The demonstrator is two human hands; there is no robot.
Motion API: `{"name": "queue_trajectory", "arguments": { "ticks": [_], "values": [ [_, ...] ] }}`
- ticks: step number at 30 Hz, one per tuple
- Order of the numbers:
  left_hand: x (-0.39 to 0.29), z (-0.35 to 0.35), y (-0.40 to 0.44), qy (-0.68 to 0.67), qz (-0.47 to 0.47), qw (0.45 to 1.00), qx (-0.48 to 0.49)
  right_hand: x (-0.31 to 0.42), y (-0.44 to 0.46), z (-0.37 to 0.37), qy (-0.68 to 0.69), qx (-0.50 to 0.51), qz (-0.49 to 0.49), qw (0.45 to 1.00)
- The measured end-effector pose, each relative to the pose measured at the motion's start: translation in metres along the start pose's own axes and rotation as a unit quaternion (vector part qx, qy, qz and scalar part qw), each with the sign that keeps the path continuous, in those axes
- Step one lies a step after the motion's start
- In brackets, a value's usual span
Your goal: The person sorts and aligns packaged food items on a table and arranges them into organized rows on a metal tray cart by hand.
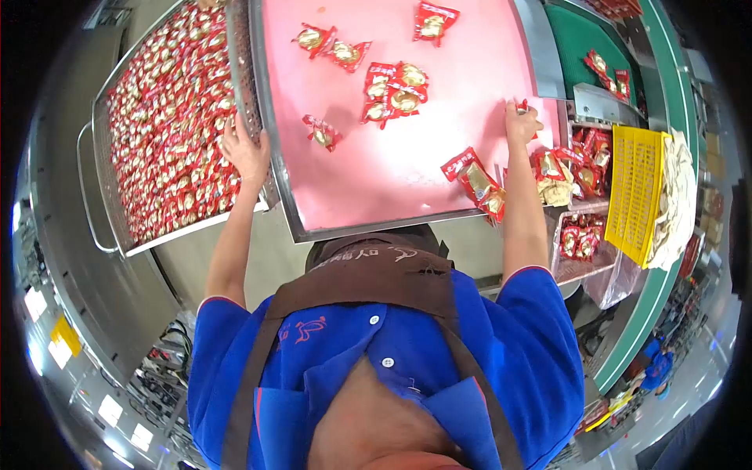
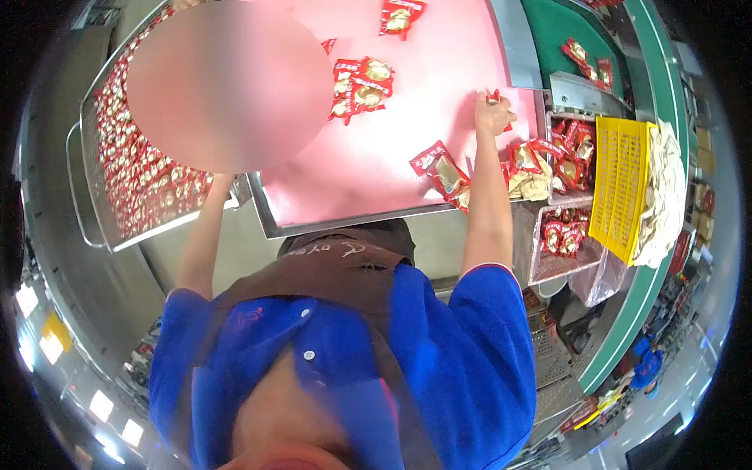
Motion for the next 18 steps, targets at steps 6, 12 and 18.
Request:
{"name": "queue_trajectory", "arguments": {
  "ticks": [6,12,18],
  "values": [
    [-0.094,0.003,-0.016,-0.28,0.18,0.942,0.051,0.033,-0.114,-0.017,0.086,0.081,-0.393,0.912],
    [-0.221,0.081,-0.016,-0.323,0.193,0.912,0.167,0.014,-0.256,-0.035,0.039,0.174,-0.471,0.864],
    [-0.221,0.107,0.001,-0.193,0.174,0.916,0.305,0.015,-0.271,-0.048,-0.038,0.129,-0.456,0.88]
  ]
}}
Point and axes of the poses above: each hand's wrist, its own y-axis towards the middle knuckle, its own z-axis out of the palm, x = y × z, the point moved 4 cm from there along y, towards the middle knuckle, and after that the axes turned 6 degrees about -y, right-handed, at the moved point
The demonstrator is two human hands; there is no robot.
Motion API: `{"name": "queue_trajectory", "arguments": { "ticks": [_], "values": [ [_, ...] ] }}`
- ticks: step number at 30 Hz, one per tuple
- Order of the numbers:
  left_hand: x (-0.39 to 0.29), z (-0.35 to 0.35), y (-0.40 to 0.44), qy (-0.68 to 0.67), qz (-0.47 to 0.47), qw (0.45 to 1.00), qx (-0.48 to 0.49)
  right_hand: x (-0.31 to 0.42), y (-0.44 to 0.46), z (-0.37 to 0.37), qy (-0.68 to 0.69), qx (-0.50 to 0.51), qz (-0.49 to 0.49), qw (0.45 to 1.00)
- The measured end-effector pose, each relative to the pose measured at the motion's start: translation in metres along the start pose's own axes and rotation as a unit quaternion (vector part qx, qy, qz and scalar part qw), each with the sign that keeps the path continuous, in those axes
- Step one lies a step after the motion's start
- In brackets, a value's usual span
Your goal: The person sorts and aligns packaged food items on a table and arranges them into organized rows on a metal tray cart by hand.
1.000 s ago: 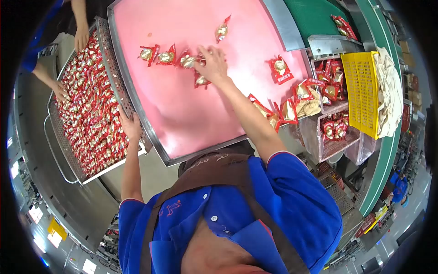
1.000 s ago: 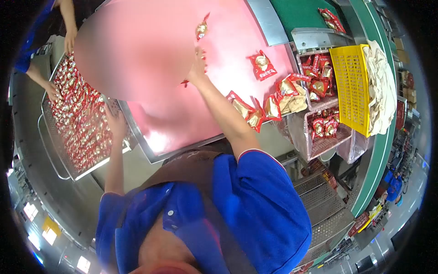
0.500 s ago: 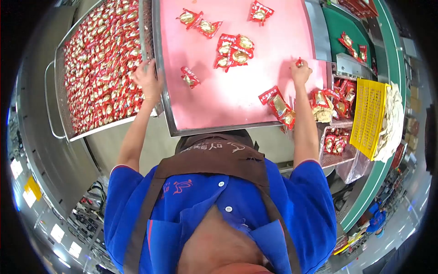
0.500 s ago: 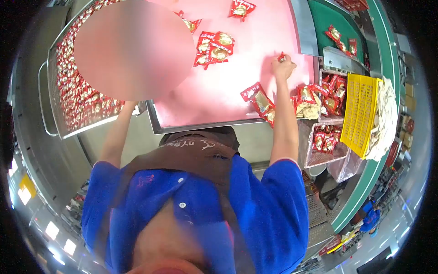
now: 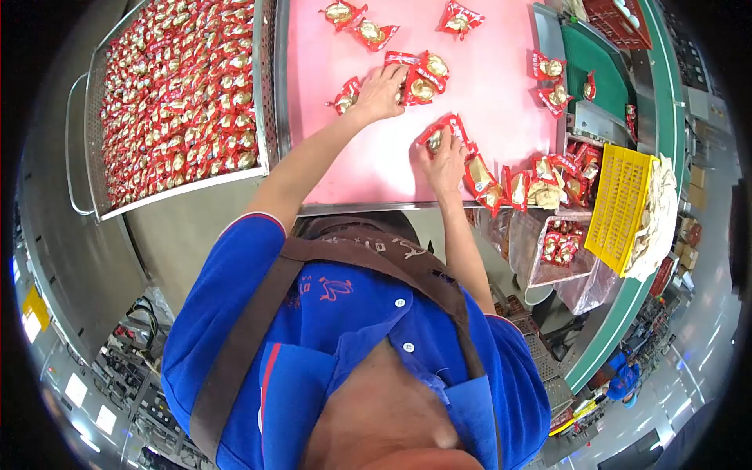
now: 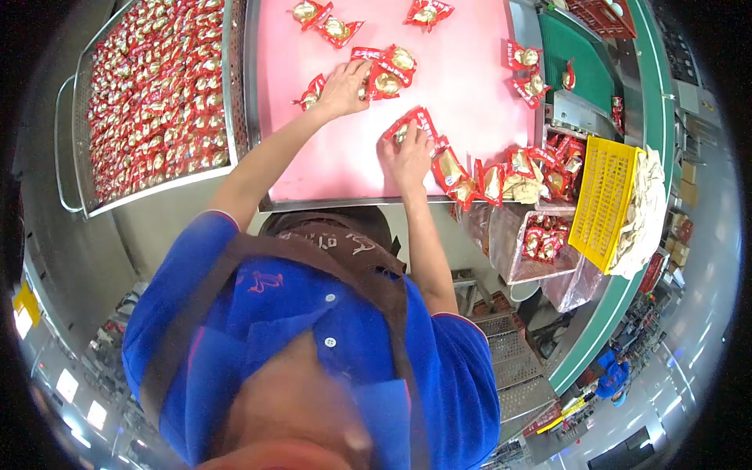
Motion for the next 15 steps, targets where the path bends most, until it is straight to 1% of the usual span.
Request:
{"name": "queue_trajectory", "arguments": {
  "ticks": [1,2,3,4,5,7,8,9,11,12,13,15],
  "values": [
    [0.001,0.001,-0.017,0.001,-0.006,1.0,0.006,-0.006,-0.002,0.011,0.023,0.034,0.033,0.999],
    [0.003,0.001,-0.036,0.019,-0.045,0.999,-0.001,-0.014,0.0,0.021,0.085,0.016,0.032,0.996],
    [0.008,-0.001,-0.051,0.038,-0.083,0.996,-0.011,-0.017,0.0,0.024,0.088,0.021,0.031,0.995],
    [0.011,-0.006,-0.069,0.041,-0.047,0.997,-0.041,-0.016,0.0,0.023,0.086,-0.003,0.017,0.996],
    [0.016,-0.006,-0.08,0.044,-0.052,0.997,-0.039,-0.015,0.001,0.023,0.085,-0.027,0.005,0.996],
    [0.026,-0.009,-0.109,-0.032,-0.171,0.985,-0.016,-0.015,0.002,0.024,0.054,0.007,0.022,0.998],
    [0.033,-0.008,-0.119,-0.045,-0.15,0.986,-0.049,-0.013,0.002,0.02,0.045,0.021,0.022,0.999],
    [0.037,-0.009,-0.129,-0.043,-0.154,0.986,-0.05,-0.014,0.003,0.022,0.037,0.032,0.022,0.999],
    [0.033,-0.014,-0.138,-0.026,-0.074,0.992,-0.097,-0.014,0.003,0.027,0.017,0.032,0.022,0.999],
    [0.025,-0.021,-0.144,0.0,-0.069,0.99,-0.125,-0.012,0.003,0.025,-0.005,0.031,0.024,0.999],
    [0.027,-0.022,-0.149,-0.001,-0.071,0.989,-0.126,-0.011,0.001,0.022,-0.006,0.032,0.023,0.999],
    [0.028,-0.03,-0.158,-0.05,0.006,0.985,-0.166,-0.008,0.002,0.02,-0.05,0.062,0.019,0.997]
  ]
}}
Point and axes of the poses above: each hand's wrist, its own y-axis towards the middle knuckle, its own z-axis out of the palm, x = y × z, the point moved 4 cm from there along y, towards the middle knuckle, and after that the axes turned 6 degrees about -y, right-handed, at the moved point
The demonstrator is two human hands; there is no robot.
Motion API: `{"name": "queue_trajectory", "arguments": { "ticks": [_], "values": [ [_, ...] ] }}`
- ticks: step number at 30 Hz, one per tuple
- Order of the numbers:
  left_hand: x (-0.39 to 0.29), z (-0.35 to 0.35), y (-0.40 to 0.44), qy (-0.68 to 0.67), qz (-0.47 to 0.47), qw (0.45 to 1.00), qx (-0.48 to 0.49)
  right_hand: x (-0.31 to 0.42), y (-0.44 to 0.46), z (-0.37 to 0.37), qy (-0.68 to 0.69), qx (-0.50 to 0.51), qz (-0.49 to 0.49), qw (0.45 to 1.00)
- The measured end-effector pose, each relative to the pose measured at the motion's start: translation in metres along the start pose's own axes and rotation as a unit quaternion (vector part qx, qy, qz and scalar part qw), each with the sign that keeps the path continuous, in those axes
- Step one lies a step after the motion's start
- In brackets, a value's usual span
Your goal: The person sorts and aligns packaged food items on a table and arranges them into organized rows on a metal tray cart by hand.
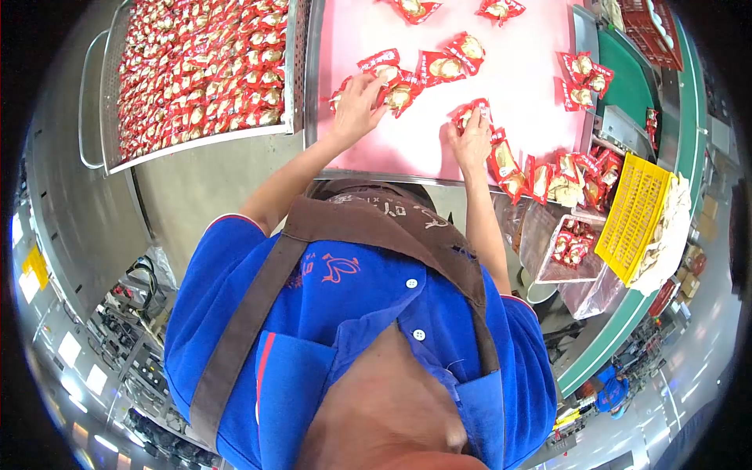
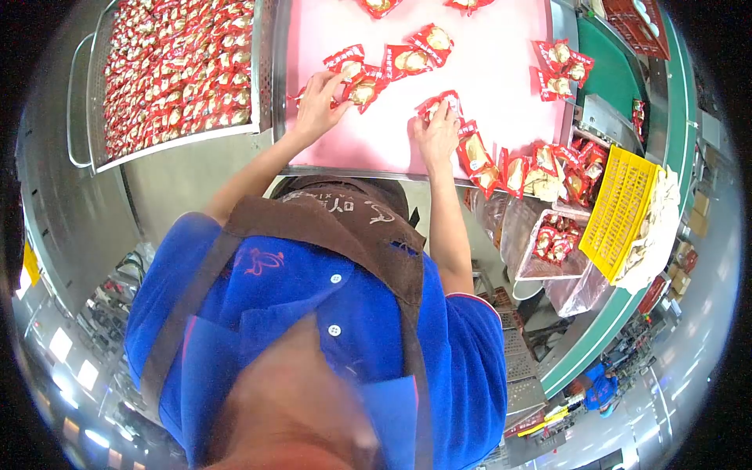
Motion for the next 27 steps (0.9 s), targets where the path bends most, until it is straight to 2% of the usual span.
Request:
{"name": "queue_trajectory", "arguments": {
  "ticks": [4,6,8,10,11,14,15,16,18,19,20,22,23,24,25,26,27],
  "values": [
    [-0.005,0.012,-0.002,-0.033,0.046,0.998,0.019,-0.006,0.004,0.012,0.004,0.003,-0.013,1.0],
    [-0.012,0.028,0.005,0.071,0.106,0.987,0.095,-0.01,0.005,0.018,0.034,-0.049,-0.041,0.997],
    [-0.012,0.036,0.006,0.098,0.117,0.982,0.107,-0.01,0.003,0.017,0.068,-0.021,-0.035,0.997],
    [-0.011,0.041,0.001,-0.013,0.05,0.995,0.083,0.007,-0.003,0.0,0.142,0.008,-0.022,0.99],
    [-0.016,0.038,-0.007,-0.029,-0.016,0.995,0.093,0.02,-0.011,-0.003,0.165,-0.001,-0.058,0.985],
    [-0.024,0.041,-0.04,-0.086,-0.057,0.989,0.104,0.061,-0.03,0.029,0.158,0.011,-0.162,0.974],
    [-0.029,0.039,-0.044,-0.097,-0.02,0.992,0.079,0.076,-0.036,0.027,0.193,0.027,-0.183,0.964],
    [-0.028,0.037,-0.044,-0.096,-0.02,0.992,0.078,0.081,-0.034,0.027,0.139,0.04,-0.174,0.974],
    [-0.024,0.029,-0.041,-0.094,-0.038,0.993,0.062,0.074,-0.019,0.015,0.169,0.134,-0.198,0.956],
    [-0.025,0.015,-0.034,-0.129,-0.006,0.991,0.024,0.066,-0.012,0.007,0.17,0.139,-0.199,0.955],
    [-0.018,0.006,-0.028,-0.127,-0.009,0.992,0.026,0.061,0.003,-0.001,0.157,0.118,-0.215,0.957],
    [0.007,-0.002,-0.019,-0.132,-0.092,0.987,0.026,0.049,0.043,-0.014,0.146,0.076,-0.248,0.955],
    [0.016,-0.002,-0.01,-0.111,-0.059,0.992,0.005,0.05,0.063,-0.027,0.092,0.001,-0.236,0.967],
    [0.013,-0.004,-0.007,-0.112,-0.064,0.992,0.009,0.052,0.084,-0.032,0.053,-0.025,-0.252,0.966],
    [0.004,-0.006,0.002,-0.025,-0.068,0.996,0.055,0.055,0.102,-0.03,0.014,-0.052,-0.268,0.962],
    [-0.001,-0.004,0.006,0.06,-0.069,0.991,0.101,0.058,0.111,-0.024,0.015,-0.05,-0.266,0.963],
    [0.008,0.009,0.007,0.062,-0.06,0.991,0.101,0.057,0.119,-0.017,0.031,-0.004,-0.248,0.968]
  ]
}}
Point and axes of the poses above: each hand's wrist, its own y-axis towards the middle knuckle, its own z-axis out of the palm, x = y × z, the point moved 4 cm from there along y, towards the middle knuckle, and after that the axes turned 6 degrees about -y, right-handed, at the moved point
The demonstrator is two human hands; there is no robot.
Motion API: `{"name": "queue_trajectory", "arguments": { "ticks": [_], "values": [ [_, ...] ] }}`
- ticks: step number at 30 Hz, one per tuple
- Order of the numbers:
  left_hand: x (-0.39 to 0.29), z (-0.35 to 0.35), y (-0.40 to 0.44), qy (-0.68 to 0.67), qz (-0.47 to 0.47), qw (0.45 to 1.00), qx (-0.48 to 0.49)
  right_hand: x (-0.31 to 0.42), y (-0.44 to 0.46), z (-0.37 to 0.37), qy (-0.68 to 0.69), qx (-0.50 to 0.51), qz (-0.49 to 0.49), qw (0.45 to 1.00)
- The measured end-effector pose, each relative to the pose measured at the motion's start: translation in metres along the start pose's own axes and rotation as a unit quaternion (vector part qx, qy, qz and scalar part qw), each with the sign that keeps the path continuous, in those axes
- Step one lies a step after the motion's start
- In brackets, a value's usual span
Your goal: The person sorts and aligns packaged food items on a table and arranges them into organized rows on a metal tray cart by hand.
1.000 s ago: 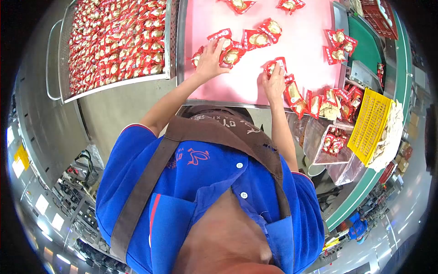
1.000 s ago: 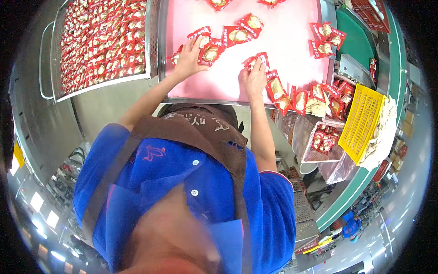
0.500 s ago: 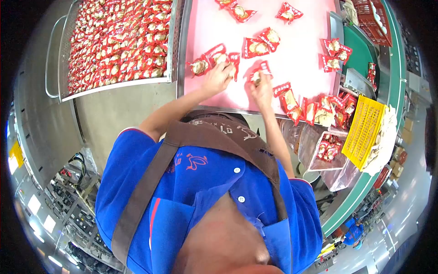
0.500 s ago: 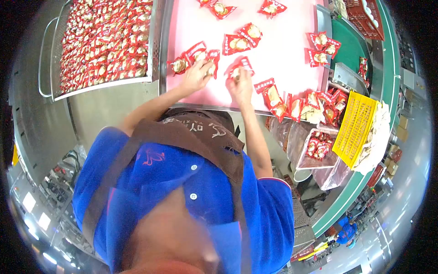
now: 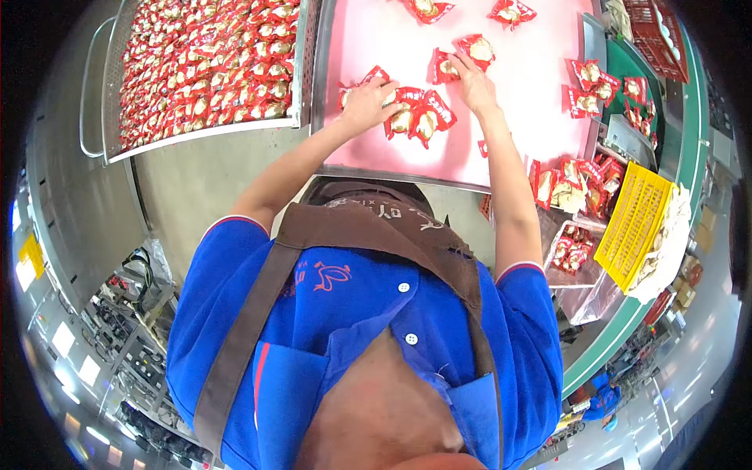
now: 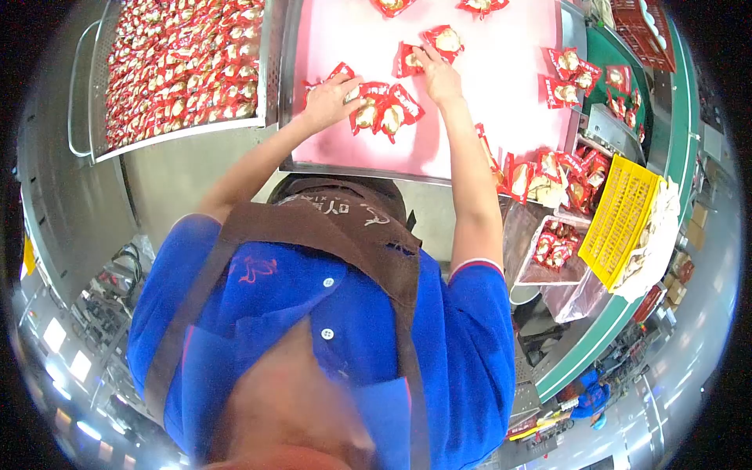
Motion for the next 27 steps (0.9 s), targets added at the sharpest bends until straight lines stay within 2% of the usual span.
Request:
{"name": "queue_trajectory", "arguments": {
  "ticks": [1,3,4,5,6,7,9,10,11,13,14,15,16,18,20,22,24,25,27],
  "values": [
    [0.008,0.006,0.004,-0.002,0.0,1.0,0.003,-0.007,0.006,0.011,0.027,0.04,0.021,0.999],
    [0.023,0.009,0.005,-0.081,-0.006,0.996,-0.026,-0.004,0.0,0.01,0.004,0.027,0.014,1.0],
    [0.016,0.0,0.0,-0.151,-0.078,0.985,-0.016,0.006,-0.016,-0.006,0.05,0.012,0.071,0.996],
    [0.012,-0.004,-0.01,-0.152,-0.078,0.985,-0.015,0.013,-0.032,-0.021,0.095,-0.003,0.128,0.987],
    [0.005,-0.015,-0.022,-0.129,-0.005,0.988,-0.079,0.013,-0.054,-0.02,0.096,-0.031,0.164,0.981],
    [-0.005,-0.024,-0.035,-0.105,0.067,0.982,-0.142,0.016,-0.077,-0.017,0.098,-0.007,0.218,0.971],
    [-0.004,-0.001,-0.053,-0.117,0.047,0.986,-0.108,0.034,-0.115,-0.011,0.109,0.048,0.305,0.945],
    [-0.004,0.018,-0.058,-0.095,0.074,0.99,-0.074,0.042,-0.125,-0.002,0.118,0.079,0.336,0.931],
    [-0.006,0.028,-0.06,-0.072,0.101,0.991,-0.039,0.04,-0.137,0.03,0.116,0.017,0.301,0.946],
    [-0.015,0.018,-0.057,-0.064,0.097,0.993,-0.016,0.042,-0.136,0.034,0.104,-0.011,0.277,0.955],
    [-0.015,0.009,-0.056,-0.121,0.048,0.991,-0.028,0.034,-0.13,0.027,0.102,-0.015,0.278,0.955],
    [-0.014,-0.001,-0.056,-0.178,-0.004,0.983,-0.038,0.029,-0.119,0.011,0.048,0.079,0.257,0.962],
    [-0.02,-0.017,-0.055,-0.15,0.062,0.981,-0.106,0.024,-0.111,-0.003,-0.006,0.173,0.233,0.957],
    [-0.008,-0.042,-0.06,-0.155,0.081,0.98,-0.092,-0.002,-0.086,-0.026,-0.03,0.091,0.246,0.964],
    [0.007,-0.057,-0.067,-0.159,0.098,0.979,-0.077,-0.041,-0.049,-0.032,0.083,-0.049,0.202,0.975],
    [0.026,-0.076,-0.07,-0.111,0.042,0.968,-0.223,-0.106,-0.002,0.007,0.128,-0.105,0.271,0.948],
    [0.034,-0.079,-0.067,-0.124,0.032,0.966,-0.223,-0.122,0.038,0.022,0.225,-0.073,0.354,0.905],
    [0.039,-0.08,-0.067,-0.14,0.023,0.964,-0.225,-0.112,0.044,0.023,0.23,-0.069,0.351,0.905],
    [0.039,-0.066,-0.059,-0.091,0.065,0.984,-0.136,-0.085,0.054,0.021,0.016,-0.048,0.324,0.945]
  ]
}}
Point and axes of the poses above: each hand's wrist, its own y-axis towards the middle knuckle, its own z-axis out of the palm, x = y × z, the point moved 4 cm from there along y, towards the middle knuckle, and after that the axes turned 6 degrees about -y, right-handed, at the moved point
